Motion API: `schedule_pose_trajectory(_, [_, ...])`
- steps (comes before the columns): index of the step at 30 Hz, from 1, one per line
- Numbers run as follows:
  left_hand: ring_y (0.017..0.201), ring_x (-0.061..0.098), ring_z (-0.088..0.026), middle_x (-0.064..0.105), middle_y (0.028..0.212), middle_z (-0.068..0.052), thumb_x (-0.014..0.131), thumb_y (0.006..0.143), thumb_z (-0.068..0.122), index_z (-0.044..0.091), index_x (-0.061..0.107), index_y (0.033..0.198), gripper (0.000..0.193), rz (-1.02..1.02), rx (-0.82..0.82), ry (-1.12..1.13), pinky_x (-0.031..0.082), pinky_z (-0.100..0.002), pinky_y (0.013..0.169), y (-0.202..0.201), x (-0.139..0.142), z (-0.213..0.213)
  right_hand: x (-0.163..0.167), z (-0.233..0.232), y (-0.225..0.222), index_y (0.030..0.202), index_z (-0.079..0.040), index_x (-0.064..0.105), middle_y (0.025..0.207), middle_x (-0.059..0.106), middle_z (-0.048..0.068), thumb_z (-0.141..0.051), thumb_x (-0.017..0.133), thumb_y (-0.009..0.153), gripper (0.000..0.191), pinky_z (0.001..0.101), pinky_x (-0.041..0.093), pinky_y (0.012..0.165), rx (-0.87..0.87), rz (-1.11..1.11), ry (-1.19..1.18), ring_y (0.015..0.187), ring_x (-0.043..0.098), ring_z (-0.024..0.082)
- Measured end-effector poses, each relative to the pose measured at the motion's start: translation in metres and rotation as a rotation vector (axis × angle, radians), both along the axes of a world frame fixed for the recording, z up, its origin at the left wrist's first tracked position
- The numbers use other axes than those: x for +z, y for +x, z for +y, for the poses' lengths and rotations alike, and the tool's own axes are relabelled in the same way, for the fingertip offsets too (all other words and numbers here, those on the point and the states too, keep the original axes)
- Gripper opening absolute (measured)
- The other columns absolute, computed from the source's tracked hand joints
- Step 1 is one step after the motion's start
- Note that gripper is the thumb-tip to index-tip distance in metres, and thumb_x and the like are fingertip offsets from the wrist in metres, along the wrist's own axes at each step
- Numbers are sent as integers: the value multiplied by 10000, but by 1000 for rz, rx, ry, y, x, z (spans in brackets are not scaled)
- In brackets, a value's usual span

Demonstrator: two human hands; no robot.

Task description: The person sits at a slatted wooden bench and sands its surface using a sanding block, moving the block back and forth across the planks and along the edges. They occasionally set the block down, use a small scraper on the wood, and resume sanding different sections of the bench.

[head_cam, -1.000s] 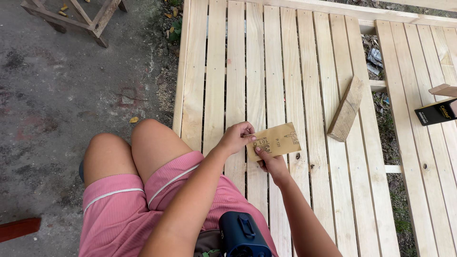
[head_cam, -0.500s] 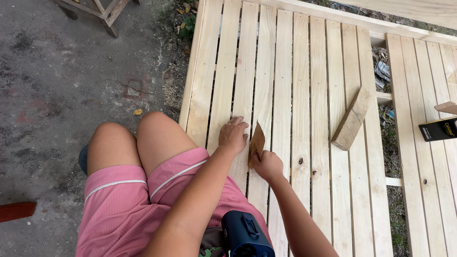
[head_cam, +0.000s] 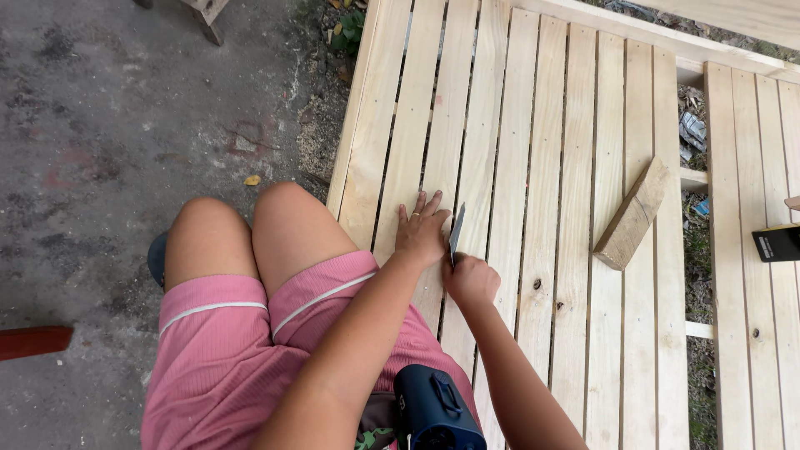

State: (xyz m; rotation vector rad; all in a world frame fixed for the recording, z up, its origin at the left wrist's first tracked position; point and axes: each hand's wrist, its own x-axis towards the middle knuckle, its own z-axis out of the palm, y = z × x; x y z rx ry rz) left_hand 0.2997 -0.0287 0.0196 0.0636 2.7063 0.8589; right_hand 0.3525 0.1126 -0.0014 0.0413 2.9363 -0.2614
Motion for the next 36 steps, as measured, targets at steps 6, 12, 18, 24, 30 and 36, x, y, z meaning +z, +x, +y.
schedule_pose_trajectory(6, [1578, 143, -266, 209, 1699, -4, 585, 924, 131, 206, 542, 1396, 480, 30, 37, -10, 94, -585, 1252, 0, -4, -4, -2, 4, -2, 784, -174, 752, 720, 718, 134, -399, 614, 912, 294, 482, 537, 628, -68, 45, 32, 694, 694, 372])
schedule_pose_trajectory(12, [1576, 107, -263, 144, 1699, 4, 560, 937, 167, 219, 488, 1452, 522, 0, -1, -33, 55, -576, 1247, 0, -4, -4, -10, 7, -7, 756, -197, 746, 669, 712, 102, -348, 631, 840, 207, 461, 529, 553, -26, 74, -54, 616, 696, 346])
schedule_pose_trajectory(18, [1579, 107, -248, 138, 1704, 46, 457, 1066, 286, 260, 414, 1523, 459, 6, -64, -57, 27, -562, 1274, 1, -9, -4, -16, 5, -9, 772, -150, 734, 719, 708, 106, -354, 630, 954, 293, 439, 527, 583, -53, 111, 69, 663, 673, 346])
schedule_pose_trajectory(24, [1575, 73, -215, 88, 1713, 80, 498, 996, 224, 337, 284, 1588, 640, -28, -133, -176, -20, -557, 1248, 1, -15, -5, -15, 7, -6, 804, -221, 778, 702, 718, 94, -342, 640, 857, 191, 438, 542, 600, -9, 109, -8, 631, 694, 338])
schedule_pose_trajectory(30, [1579, 82, -215, 90, 1710, 91, 525, 1002, 279, 374, 291, 1581, 631, -48, -128, -172, -23, -557, 1252, -1, -15, -5, -17, 5, -11, 776, -190, 743, 685, 715, 100, -294, 659, 777, 134, 448, 519, 588, -17, 96, -9, 627, 694, 330])
schedule_pose_trajectory(36, [1574, 92, -206, 103, 1707, 108, 545, 1004, 311, 389, 312, 1573, 620, -55, -99, -167, -26, -576, 1249, -2, -14, -6, -14, 4, -11, 724, -153, 697, 672, 686, 102, -356, 645, 920, 287, 437, 455, 566, -42, 143, 57, 626, 657, 329])
